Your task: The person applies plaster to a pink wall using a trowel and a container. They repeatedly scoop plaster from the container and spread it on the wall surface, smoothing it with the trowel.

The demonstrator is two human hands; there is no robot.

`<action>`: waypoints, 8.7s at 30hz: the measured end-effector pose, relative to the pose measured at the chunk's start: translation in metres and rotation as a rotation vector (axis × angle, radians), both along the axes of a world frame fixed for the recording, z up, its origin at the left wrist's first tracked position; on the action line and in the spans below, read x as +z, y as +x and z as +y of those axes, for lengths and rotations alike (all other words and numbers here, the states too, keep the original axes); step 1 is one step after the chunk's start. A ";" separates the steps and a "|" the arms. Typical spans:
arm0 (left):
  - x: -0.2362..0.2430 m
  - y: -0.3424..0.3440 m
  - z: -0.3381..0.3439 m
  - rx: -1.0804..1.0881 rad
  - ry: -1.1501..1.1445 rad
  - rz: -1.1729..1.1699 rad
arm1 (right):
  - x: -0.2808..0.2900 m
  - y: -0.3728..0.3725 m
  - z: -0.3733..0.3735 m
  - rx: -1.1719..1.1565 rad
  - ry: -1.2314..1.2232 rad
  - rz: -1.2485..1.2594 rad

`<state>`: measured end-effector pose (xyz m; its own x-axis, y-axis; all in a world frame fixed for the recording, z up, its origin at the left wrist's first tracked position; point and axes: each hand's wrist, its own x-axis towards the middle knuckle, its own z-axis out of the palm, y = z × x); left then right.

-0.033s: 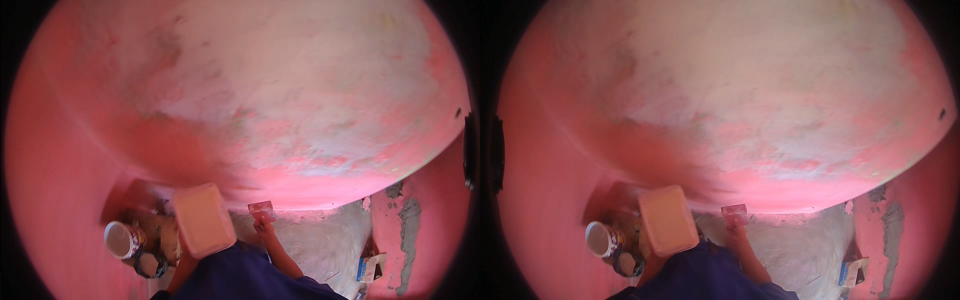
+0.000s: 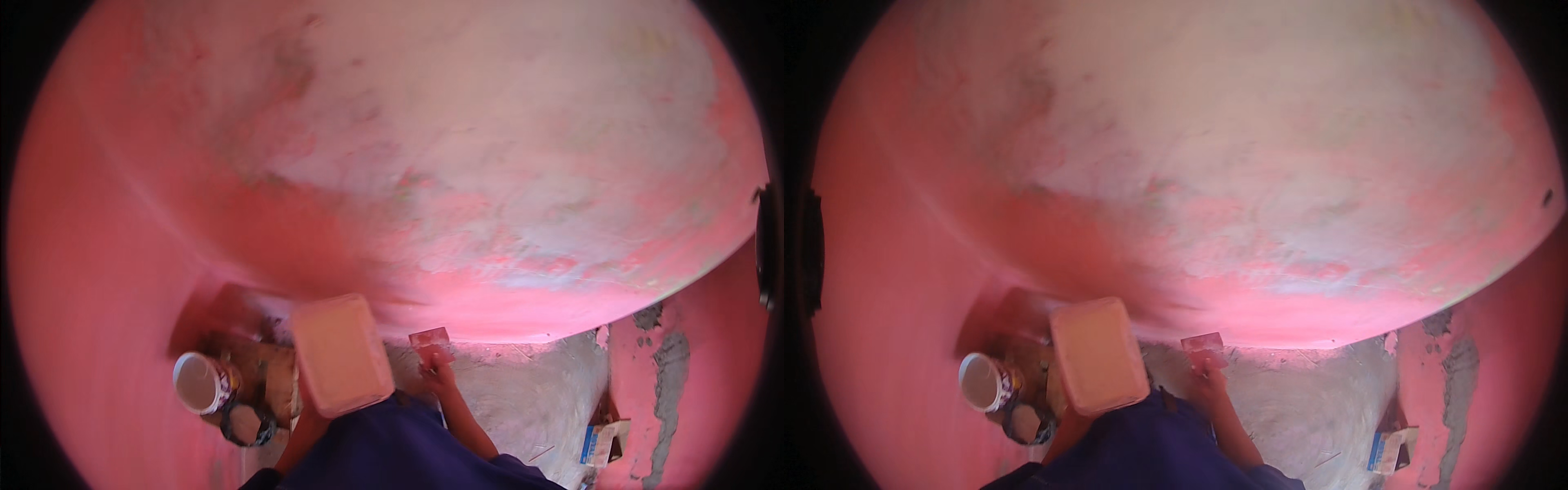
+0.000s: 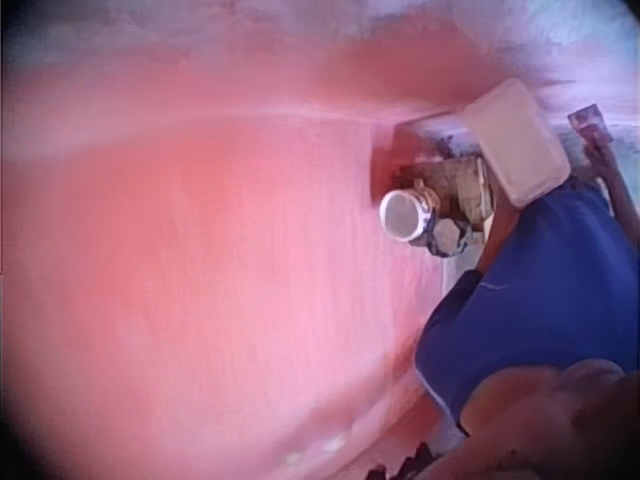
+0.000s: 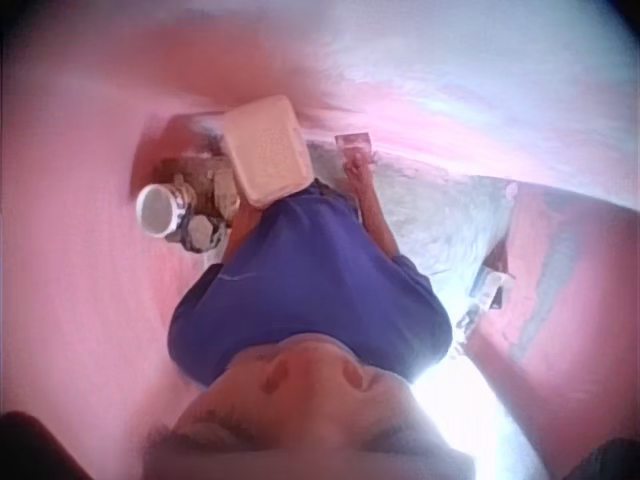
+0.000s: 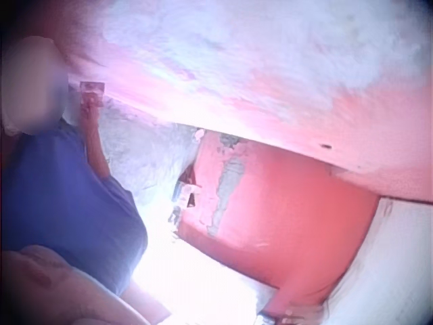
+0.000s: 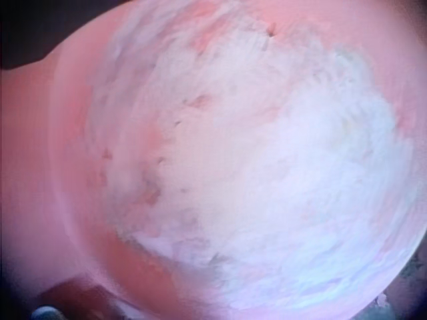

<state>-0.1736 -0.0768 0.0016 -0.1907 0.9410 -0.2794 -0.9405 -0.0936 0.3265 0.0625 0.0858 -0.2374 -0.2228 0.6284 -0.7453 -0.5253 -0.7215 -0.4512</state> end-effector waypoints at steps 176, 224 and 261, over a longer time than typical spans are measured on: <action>-0.042 -0.004 0.022 0.026 0.034 0.400 | 0.193 -0.062 0.068 -0.527 1.188 -1.539; -0.052 -0.015 0.020 -0.081 0.085 0.226 | 0.008 -0.009 0.146 -0.549 0.049 0.020; -0.044 -0.001 0.015 -0.002 0.008 0.211 | 0.133 -0.022 0.154 -0.458 0.380 0.144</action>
